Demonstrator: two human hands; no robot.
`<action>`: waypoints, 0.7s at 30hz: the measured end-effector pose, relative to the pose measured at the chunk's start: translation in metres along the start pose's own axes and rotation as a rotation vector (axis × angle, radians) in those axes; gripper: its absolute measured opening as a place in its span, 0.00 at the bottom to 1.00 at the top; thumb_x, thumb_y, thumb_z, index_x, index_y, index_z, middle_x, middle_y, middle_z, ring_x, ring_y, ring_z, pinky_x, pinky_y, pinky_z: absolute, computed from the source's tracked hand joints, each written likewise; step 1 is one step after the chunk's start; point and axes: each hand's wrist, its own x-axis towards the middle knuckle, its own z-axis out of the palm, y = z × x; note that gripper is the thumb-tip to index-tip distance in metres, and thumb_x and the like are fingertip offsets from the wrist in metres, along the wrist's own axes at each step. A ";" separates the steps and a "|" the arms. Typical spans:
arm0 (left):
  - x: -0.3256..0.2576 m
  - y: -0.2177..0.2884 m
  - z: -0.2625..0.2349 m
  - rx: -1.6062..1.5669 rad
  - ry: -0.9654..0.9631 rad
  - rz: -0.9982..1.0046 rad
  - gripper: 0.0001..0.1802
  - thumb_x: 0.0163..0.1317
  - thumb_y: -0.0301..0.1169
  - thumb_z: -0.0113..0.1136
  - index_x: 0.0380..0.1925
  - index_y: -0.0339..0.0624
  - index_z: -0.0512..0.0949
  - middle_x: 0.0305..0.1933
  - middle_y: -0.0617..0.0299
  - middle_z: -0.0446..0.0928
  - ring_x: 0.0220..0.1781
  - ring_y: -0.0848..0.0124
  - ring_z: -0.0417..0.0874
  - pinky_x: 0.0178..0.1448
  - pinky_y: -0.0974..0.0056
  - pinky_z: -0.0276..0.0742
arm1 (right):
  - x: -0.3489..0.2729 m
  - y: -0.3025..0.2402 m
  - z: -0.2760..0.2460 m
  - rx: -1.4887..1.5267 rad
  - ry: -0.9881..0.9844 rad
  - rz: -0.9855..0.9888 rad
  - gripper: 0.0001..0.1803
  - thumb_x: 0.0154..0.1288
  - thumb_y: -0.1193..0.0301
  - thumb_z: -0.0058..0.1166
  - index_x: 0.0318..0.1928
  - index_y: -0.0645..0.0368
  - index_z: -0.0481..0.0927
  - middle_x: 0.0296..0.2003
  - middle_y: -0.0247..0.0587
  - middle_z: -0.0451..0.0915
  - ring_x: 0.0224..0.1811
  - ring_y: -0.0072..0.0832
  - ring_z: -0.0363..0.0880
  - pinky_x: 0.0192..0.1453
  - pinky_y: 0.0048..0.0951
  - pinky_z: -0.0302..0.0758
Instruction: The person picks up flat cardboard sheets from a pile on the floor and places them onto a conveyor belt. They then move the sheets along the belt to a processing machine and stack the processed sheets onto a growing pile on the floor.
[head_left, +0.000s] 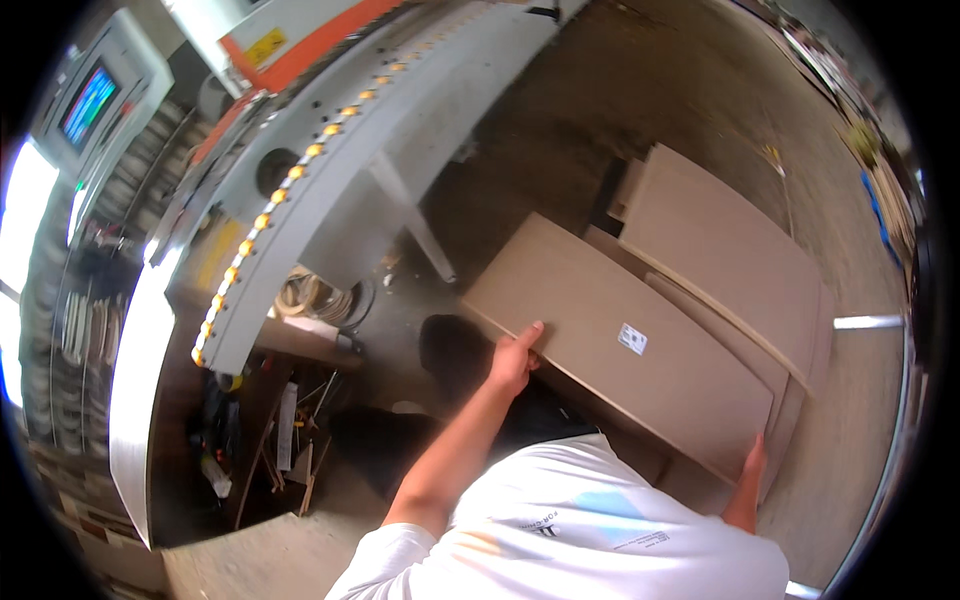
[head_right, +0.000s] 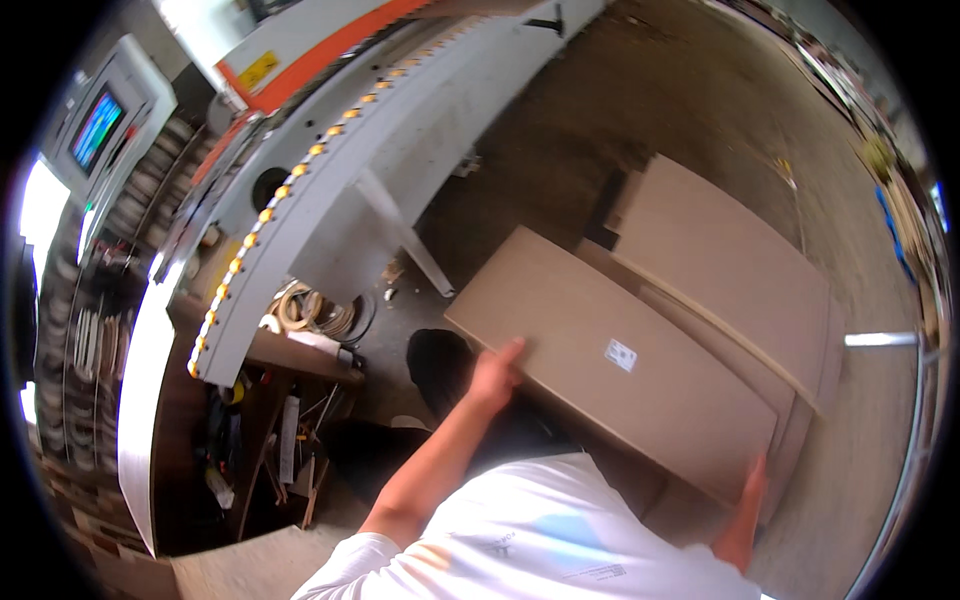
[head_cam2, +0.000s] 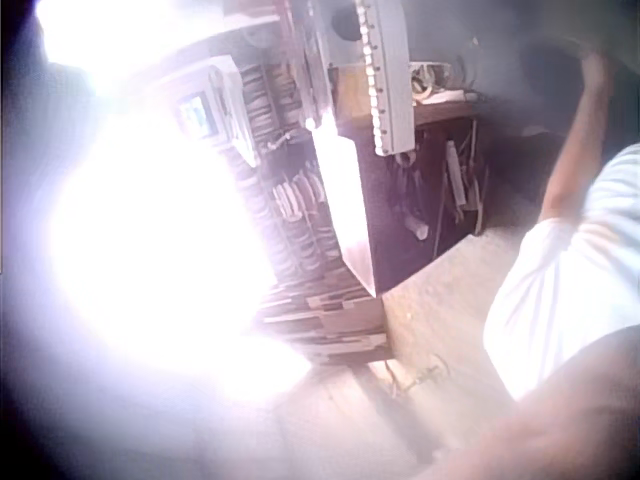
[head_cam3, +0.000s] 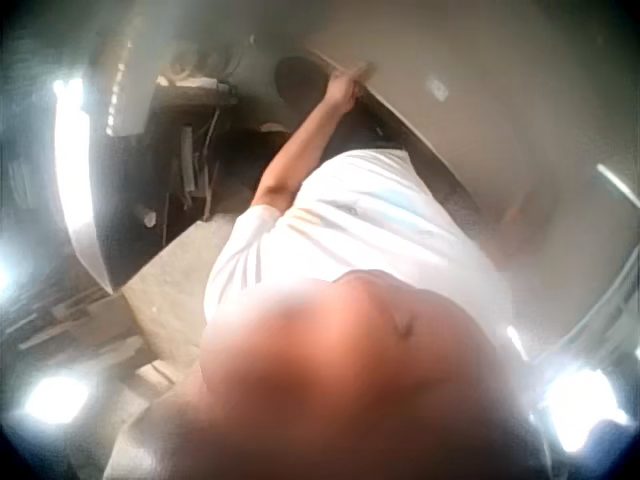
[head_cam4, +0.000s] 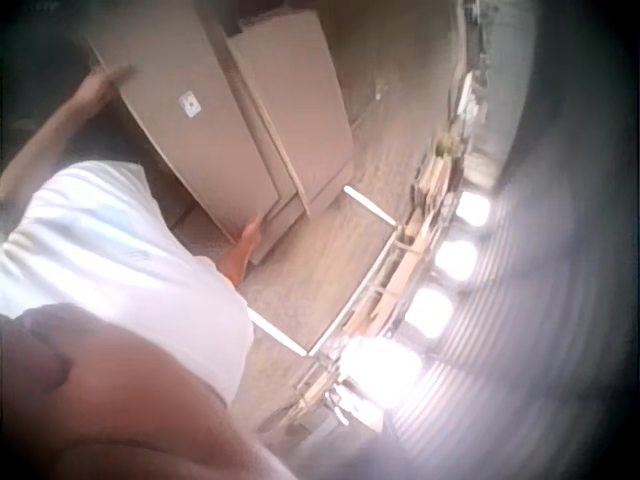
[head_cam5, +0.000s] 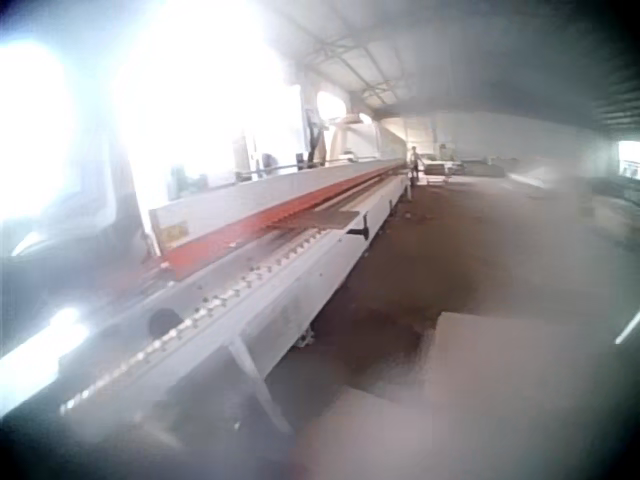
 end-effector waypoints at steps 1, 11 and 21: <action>-0.004 0.004 -0.002 0.001 -0.031 0.045 0.15 0.66 0.41 0.71 0.32 0.45 0.78 0.23 0.68 0.72 0.19 0.76 0.66 0.27 0.66 0.64 | 0.002 -0.001 -0.001 0.075 -0.016 -0.062 0.41 0.75 0.42 0.52 0.70 0.65 0.75 0.65 0.41 0.79 0.65 0.37 0.79 0.68 0.38 0.75; -0.095 0.150 -0.070 -0.115 -0.026 0.595 0.15 0.69 0.37 0.66 0.45 0.35 0.79 0.40 0.60 0.82 0.40 0.71 0.82 0.47 0.65 0.78 | -0.198 -0.199 0.183 0.507 -0.397 0.226 0.41 0.72 0.41 0.53 0.70 0.62 0.73 0.64 0.43 0.77 0.65 0.38 0.76 0.69 0.42 0.73; -0.131 0.238 -0.113 -0.126 0.013 0.842 0.26 0.72 0.36 0.59 0.67 0.42 0.69 0.61 0.59 0.79 0.61 0.65 0.81 0.63 0.57 0.78 | -0.334 -0.352 0.245 0.582 -0.818 0.058 0.36 0.76 0.46 0.48 0.72 0.60 0.69 0.68 0.42 0.74 0.70 0.37 0.72 0.72 0.41 0.69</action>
